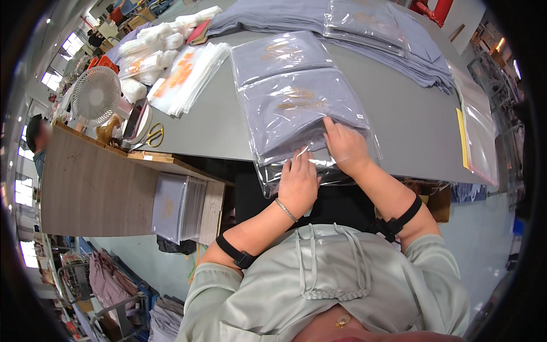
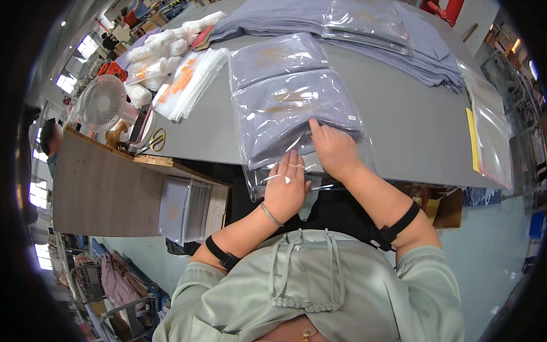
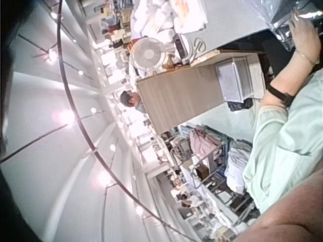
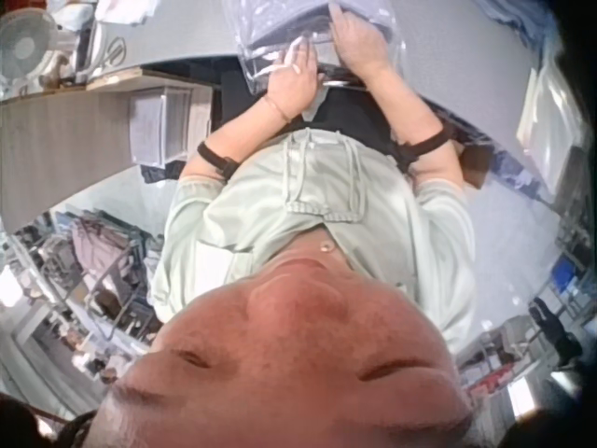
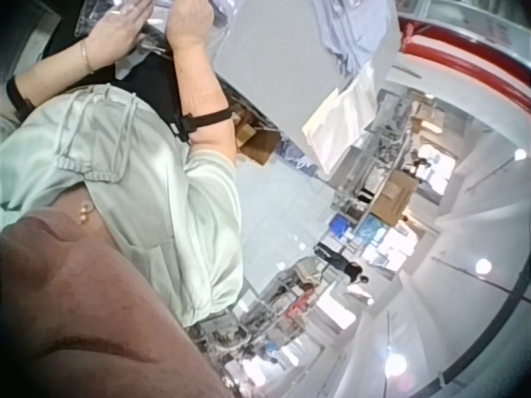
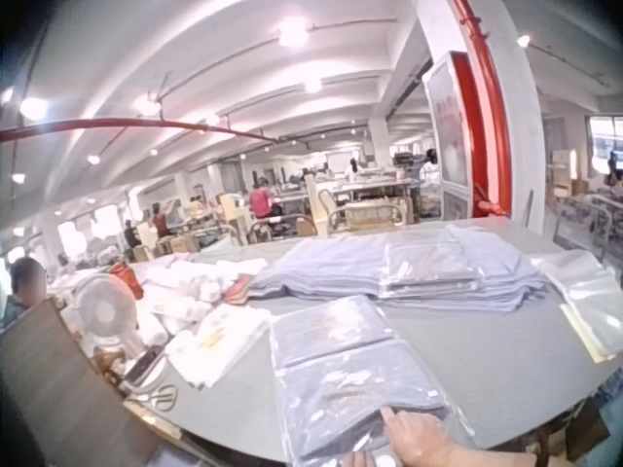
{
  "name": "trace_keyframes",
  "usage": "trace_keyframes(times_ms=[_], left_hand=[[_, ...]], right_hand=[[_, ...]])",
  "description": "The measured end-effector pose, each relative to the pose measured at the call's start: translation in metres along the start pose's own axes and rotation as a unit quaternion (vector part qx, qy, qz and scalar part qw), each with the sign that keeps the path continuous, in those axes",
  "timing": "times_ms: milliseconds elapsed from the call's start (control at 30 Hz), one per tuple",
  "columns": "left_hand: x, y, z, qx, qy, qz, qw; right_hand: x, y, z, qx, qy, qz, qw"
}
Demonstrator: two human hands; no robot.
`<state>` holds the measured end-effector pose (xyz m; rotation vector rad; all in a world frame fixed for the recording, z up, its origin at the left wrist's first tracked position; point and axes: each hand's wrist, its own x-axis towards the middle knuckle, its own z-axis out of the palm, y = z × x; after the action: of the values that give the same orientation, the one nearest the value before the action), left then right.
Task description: The person repeatedly picks up folded gray shirts, places each into a clear plastic bag, and stacks the packaged items on the table. The person handles shirts and bags by hand, arranging them into neat piles.
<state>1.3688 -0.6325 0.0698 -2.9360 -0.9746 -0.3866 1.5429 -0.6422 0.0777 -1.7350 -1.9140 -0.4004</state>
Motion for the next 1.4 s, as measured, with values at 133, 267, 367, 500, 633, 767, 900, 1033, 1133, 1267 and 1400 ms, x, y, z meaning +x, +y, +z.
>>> trace_keyframes(times_ms=[133, 267, 367, 500, 633, 767, 900, 1033, 1133, 1267, 1400], left_hand=[[0.0, 0.002, -0.002, -0.032, -0.014, 0.002, 0.999], [0.002, 0.002, -0.002, -0.053, -0.019, 0.002, 0.998], [0.002, 0.0, -0.004, -0.068, -0.05, -0.005, 0.996], [-0.002, -0.003, -0.004, -0.085, -0.041, 0.002, 0.996], [-0.009, -0.006, -0.002, -0.102, 0.006, 0.058, 0.993], [-0.014, -0.007, -0.002, -0.115, -0.004, 0.076, 0.99], [-0.013, -0.01, -0.008, -0.117, -0.014, 0.082, 0.99], [-0.011, -0.013, -0.007, -0.123, -0.026, 0.088, 0.988], [-0.012, -0.007, -0.007, -0.118, -0.038, 0.095, 0.988], [-0.007, -0.005, -0.035, -0.158, -0.12, 0.122, 0.973], [0.028, -0.039, -0.082, -0.447, -0.175, 0.114, 0.87]], right_hand=[[0.017, -0.008, 0.014, 0.005, -0.067, -0.091, 0.994], [0.035, -0.016, 0.021, -0.042, -0.098, -0.105, 0.989], [0.031, -0.014, 0.02, -0.035, -0.075, -0.11, 0.99], [0.008, -0.011, 0.015, -0.011, -0.094, -0.121, 0.988], [0.007, -0.014, 0.014, -0.02, -0.137, -0.098, 0.985], [0.033, -0.02, 0.023, -0.043, -0.143, -0.092, 0.985], [0.024, -0.021, 0.008, -0.005, -0.157, -0.074, 0.985], [-0.012, -0.017, -0.014, 0.062, -0.036, -0.042, 0.997], [-0.011, -0.016, -0.004, 0.012, -0.018, 0.011, 1.0], [0.004, -0.006, 0.014, 0.005, -0.096, 0.029, 0.995], [-0.019, 0.004, -0.001, -0.008, -0.068, 0.035, 0.997]])
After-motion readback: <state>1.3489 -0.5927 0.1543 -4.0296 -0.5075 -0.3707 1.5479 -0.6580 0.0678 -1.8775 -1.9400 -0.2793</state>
